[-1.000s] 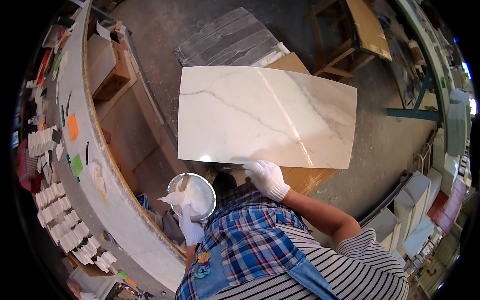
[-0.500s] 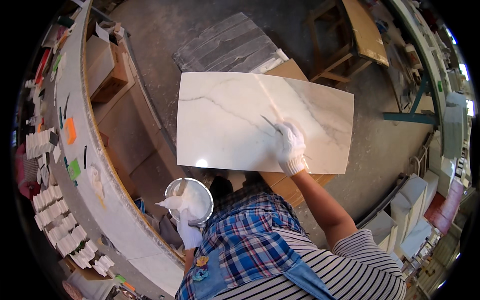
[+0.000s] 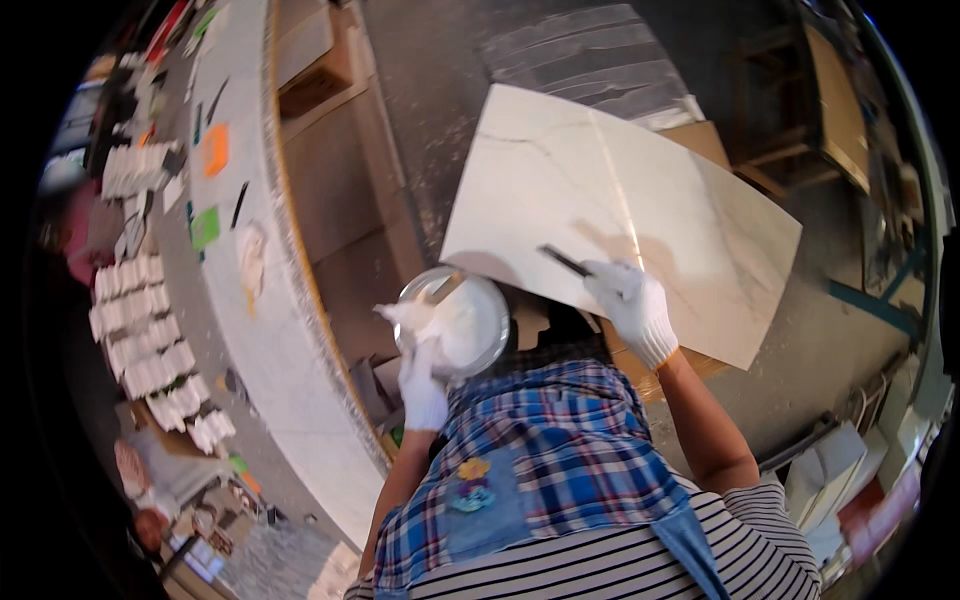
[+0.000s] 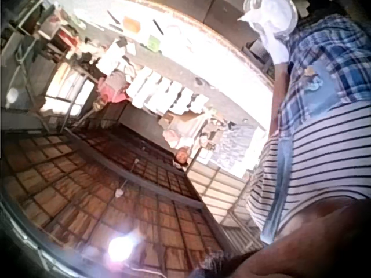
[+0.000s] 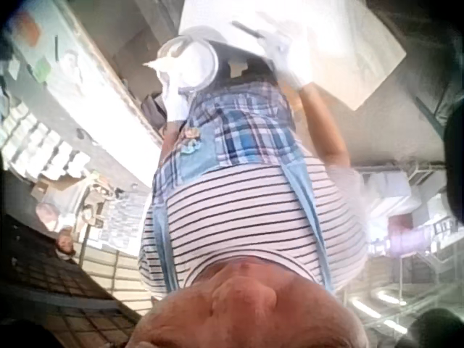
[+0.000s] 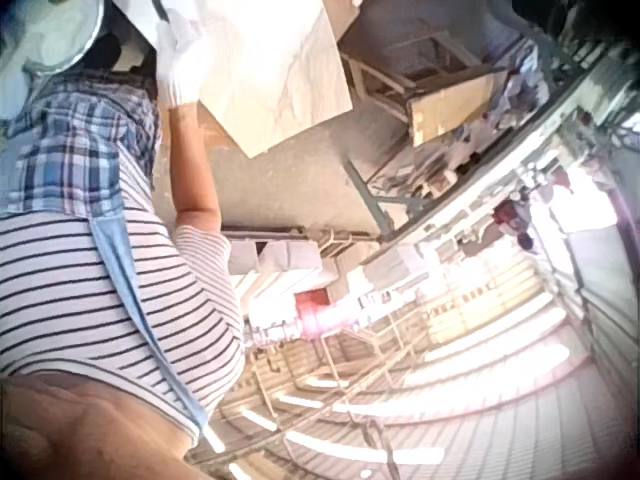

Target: The person applies a white adhesive substance to the surface of a large rectangular tile using a metal trowel. They scoop the adhesive from a metal container and spread it evenly across the tile's surface, then lift and inspect the tile before placing it back down.

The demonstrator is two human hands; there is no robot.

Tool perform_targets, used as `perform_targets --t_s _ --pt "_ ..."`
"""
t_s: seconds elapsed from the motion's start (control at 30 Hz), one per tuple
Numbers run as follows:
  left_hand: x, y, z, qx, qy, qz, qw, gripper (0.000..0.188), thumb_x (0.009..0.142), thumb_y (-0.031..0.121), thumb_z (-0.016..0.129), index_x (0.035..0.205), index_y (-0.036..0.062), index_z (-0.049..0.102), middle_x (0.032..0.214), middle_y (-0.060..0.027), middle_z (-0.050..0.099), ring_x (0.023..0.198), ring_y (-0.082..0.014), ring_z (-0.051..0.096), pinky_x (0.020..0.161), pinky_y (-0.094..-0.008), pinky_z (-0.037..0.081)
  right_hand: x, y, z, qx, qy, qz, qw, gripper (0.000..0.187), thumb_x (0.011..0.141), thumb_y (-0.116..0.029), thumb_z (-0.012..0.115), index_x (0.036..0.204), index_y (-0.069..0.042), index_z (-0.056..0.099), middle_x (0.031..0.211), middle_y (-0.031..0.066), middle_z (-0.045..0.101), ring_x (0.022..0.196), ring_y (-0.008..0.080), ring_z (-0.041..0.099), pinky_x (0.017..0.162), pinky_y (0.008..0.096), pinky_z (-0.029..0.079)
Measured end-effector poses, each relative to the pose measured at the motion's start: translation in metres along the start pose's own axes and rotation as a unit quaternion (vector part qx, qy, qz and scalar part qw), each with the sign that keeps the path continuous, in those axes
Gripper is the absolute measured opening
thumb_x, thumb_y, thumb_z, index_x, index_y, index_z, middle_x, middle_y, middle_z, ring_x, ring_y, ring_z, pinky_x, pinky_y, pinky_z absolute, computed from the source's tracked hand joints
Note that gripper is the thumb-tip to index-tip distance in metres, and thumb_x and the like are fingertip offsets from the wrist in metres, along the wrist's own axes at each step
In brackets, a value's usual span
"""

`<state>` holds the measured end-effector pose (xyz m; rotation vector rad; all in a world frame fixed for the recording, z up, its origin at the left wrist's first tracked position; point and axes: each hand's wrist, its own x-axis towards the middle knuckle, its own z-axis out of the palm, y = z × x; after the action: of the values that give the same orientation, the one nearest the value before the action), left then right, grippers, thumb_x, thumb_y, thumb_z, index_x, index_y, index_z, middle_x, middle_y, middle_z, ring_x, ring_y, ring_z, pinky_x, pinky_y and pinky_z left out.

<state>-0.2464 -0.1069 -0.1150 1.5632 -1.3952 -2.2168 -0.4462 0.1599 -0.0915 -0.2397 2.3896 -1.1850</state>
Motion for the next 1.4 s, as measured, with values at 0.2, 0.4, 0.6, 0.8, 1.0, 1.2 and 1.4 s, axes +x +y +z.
perform_targets --t_s 0.2,0.4,0.6,0.8,1.0,1.2,1.4 --pt "0.007 0.012 0.043 -0.015 -0.022 0.028 0.999 0.033 0.104 0.015 0.062 0.134 -0.0003 0.058 0.106 -0.0057 0.069 0.092 -0.0130 0.065 0.080 -0.0287 0.054 -0.022 -0.017 0.041 0.018 -0.103 -0.113 0.988 0.026 0.093 -0.026 0.068 0.116 -0.016 0.077 0.091 0.0127 0.072 0.083 0.0337 0.070 0.072 0.0414 0.056" --pt "0.014 0.014 0.063 0.008 -0.047 0.017 0.999 0.028 0.104 0.012 0.062 0.129 -0.0012 0.063 0.107 -0.0079 0.071 0.087 -0.0142 0.066 0.077 -0.0308 0.056 -0.021 -0.015 0.048 -0.030 -0.093 -0.062 0.993 0.026 0.095 -0.031 0.065 0.109 -0.013 0.078 0.099 0.0131 0.075 0.089 0.0349 0.071 0.077 0.0440 0.056" --pt "0.017 0.010 0.073 0.025 -0.050 0.026 0.998 0.031 0.105 0.014 0.061 0.133 -0.0003 0.062 0.111 -0.0063 0.071 0.090 -0.0131 0.067 0.079 -0.0295 0.056 -0.021 -0.013 0.051 -0.024 -0.095 -0.039 0.994 0.026 0.096 -0.031 0.065 0.108 -0.013 0.079 0.101 0.0130 0.076 0.091 0.0350 0.071 0.078 0.0437 0.056" --pt "0.015 0.014 0.083 0.055 -0.070 0.039 0.995 0.035 0.106 0.018 0.060 0.136 0.0006 0.062 0.112 -0.0053 0.071 0.090 -0.0106 0.065 0.080 -0.0278 0.054 -0.020 -0.015 0.043 0.024 -0.091 -0.037 0.995 0.026 0.095 -0.023 0.067 0.108 -0.004 0.078 0.102 0.0166 0.076 0.093 0.0344 0.072 0.081 0.0392 0.057" --pt "0.022 0.017 0.098 0.064 -0.098 0.027 0.993 0.034 0.105 0.017 0.061 0.135 -0.0008 0.061 0.116 -0.0086 0.072 0.099 -0.0160 0.069 0.086 -0.0312 0.057 -0.018 0.004 0.037 0.087 -0.070 -0.010 0.994 0.026 0.095 -0.029 0.067 0.106 -0.009 0.079 0.099 0.0124 0.076 0.089 0.0340 0.071 0.077 0.0397 0.056" --pt "0.024 0.026 0.130 0.095 -0.118 0.034 0.988 0.034 0.105 0.016 0.061 0.134 -0.0016 0.062 0.117 -0.0098 0.072 0.100 -0.0162 0.069 0.086 -0.0306 0.057 -0.016 0.005 0.027 0.055 -0.032 0.005 0.998 0.024 0.095 -0.027 0.069 0.106 -0.007 0.078 0.099 0.0139 0.076 0.089 0.0330 0.072 0.078 0.0386 0.056" --pt "0.032 0.026 0.150 0.101 -0.144 0.027 0.984 0.035 0.105 0.017 0.062 0.133 -0.0019 0.062 0.113 -0.0093 0.072 0.095 -0.0148 0.069 0.083 -0.0297 0.057 -0.014 0.013 0.015 0.123 -0.018 0.039 0.991 0.025 0.095 -0.026 0.069 0.109 -0.008 0.079 0.101 0.0131 0.077 0.088 0.0282 0.073 0.078 0.0360 0.057"
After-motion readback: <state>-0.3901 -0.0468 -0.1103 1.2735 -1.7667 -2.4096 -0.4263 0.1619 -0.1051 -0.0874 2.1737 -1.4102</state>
